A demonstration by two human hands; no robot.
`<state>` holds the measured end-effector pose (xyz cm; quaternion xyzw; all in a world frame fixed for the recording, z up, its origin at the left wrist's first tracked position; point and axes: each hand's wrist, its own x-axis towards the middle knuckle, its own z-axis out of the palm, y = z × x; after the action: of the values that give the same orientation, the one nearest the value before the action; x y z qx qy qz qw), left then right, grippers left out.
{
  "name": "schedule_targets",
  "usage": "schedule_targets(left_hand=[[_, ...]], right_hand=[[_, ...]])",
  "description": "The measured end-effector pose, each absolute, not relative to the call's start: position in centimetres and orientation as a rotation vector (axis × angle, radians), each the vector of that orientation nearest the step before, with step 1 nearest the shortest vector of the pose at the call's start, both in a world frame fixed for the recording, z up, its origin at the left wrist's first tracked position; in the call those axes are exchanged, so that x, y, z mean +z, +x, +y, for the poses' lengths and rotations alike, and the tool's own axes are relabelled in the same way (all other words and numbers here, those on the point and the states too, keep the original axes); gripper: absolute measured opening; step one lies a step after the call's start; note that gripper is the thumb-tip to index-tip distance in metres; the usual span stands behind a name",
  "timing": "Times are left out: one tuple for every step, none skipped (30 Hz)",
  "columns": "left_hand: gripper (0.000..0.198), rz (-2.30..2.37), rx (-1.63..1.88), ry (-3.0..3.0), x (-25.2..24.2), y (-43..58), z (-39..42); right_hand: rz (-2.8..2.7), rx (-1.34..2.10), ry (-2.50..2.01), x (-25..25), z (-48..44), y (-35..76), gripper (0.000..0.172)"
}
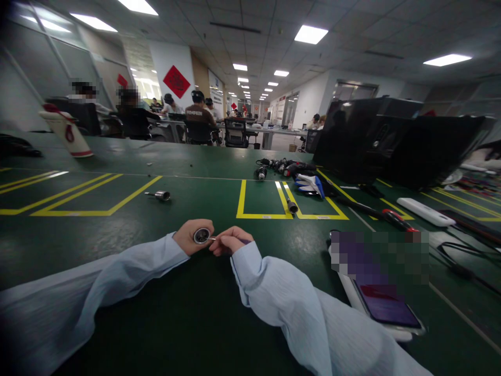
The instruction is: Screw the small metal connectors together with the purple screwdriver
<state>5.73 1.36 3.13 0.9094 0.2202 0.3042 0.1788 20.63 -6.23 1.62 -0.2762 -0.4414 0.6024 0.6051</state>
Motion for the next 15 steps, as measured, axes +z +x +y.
schedule_targets(left_hand=[[0.018, 0.623, 0.860, 2.563, 3.1, 5.7, 1.3], [0.018, 0.624, 0.861, 2.558, 3.1, 5.8, 1.3], [0.018, 0.625, 0.862, 2.555, 3.1, 5.8, 1.3], [0.018, 0.627, 0.864, 2.551, 3.2, 5.8, 1.3], [0.018, 0.629, 0.867, 2.547, 3.2, 5.8, 1.3], [0.018, 0.633, 0.872, 2.544, 3.2, 5.8, 1.2], [0.018, 0.638, 0.877, 2.541, 3.2, 5.8, 1.2], [0.018, 0.644, 0.882, 2.539, 3.2, 5.8, 1.2], [0.018, 0.649, 0.888, 2.537, 3.2, 5.7, 1.2], [0.018, 0.649, 0.893, 2.535, 3.2, 5.7, 1.2], [0.018, 0.644, 0.898, 2.533, 3.2, 5.7, 1.2], [0.017, 0.637, 0.904, 2.530, 3.2, 5.7, 1.2], [0.018, 0.628, 0.911, 2.526, 3.1, 5.7, 1.2], [0.018, 0.618, 0.916, 2.520, 3.1, 5.7, 1.2], [0.018, 0.610, 0.920, 2.513, 3.1, 5.7, 1.2]], right_hand=[[-1.029, 1.379, -0.642, 1.6, -6.2, 20.6, 0.005], [-1.040, 1.355, -0.653, 1.5, -6.2, 20.6, 0.005], [-1.055, 1.322, -0.672, 1.5, -6.3, 20.6, 0.006], [-1.075, 1.279, -0.697, 1.6, -6.4, 20.6, 0.007], [-1.099, 1.228, -0.722, 1.7, -6.5, 20.5, 0.007], [-1.124, 1.174, -0.745, 1.8, -6.6, 20.5, 0.008], [-1.144, 1.122, -0.765, 2.0, -6.7, 20.4, 0.008], [-1.158, 1.077, -0.783, 2.1, -6.9, 20.3, 0.008], [-1.166, 1.041, -0.797, 2.2, -7.0, 20.1, 0.008], [-1.169, 1.019, -0.805, 2.3, -7.1, 20.0, 0.008], [-1.171, 1.009, -0.808, 2.3, -7.1, 19.9, 0.009], [-1.172, 1.009, -0.803, 2.2, -7.1, 19.8, 0.009], [-1.172, 1.019, -0.789, 2.1, -7.0, 19.7, 0.010], [-1.170, 1.036, -0.765, 1.9, -6.9, 19.6, 0.011], [-1.163, 1.061, -0.735, 1.7, -6.7, 19.6, 0.011]])
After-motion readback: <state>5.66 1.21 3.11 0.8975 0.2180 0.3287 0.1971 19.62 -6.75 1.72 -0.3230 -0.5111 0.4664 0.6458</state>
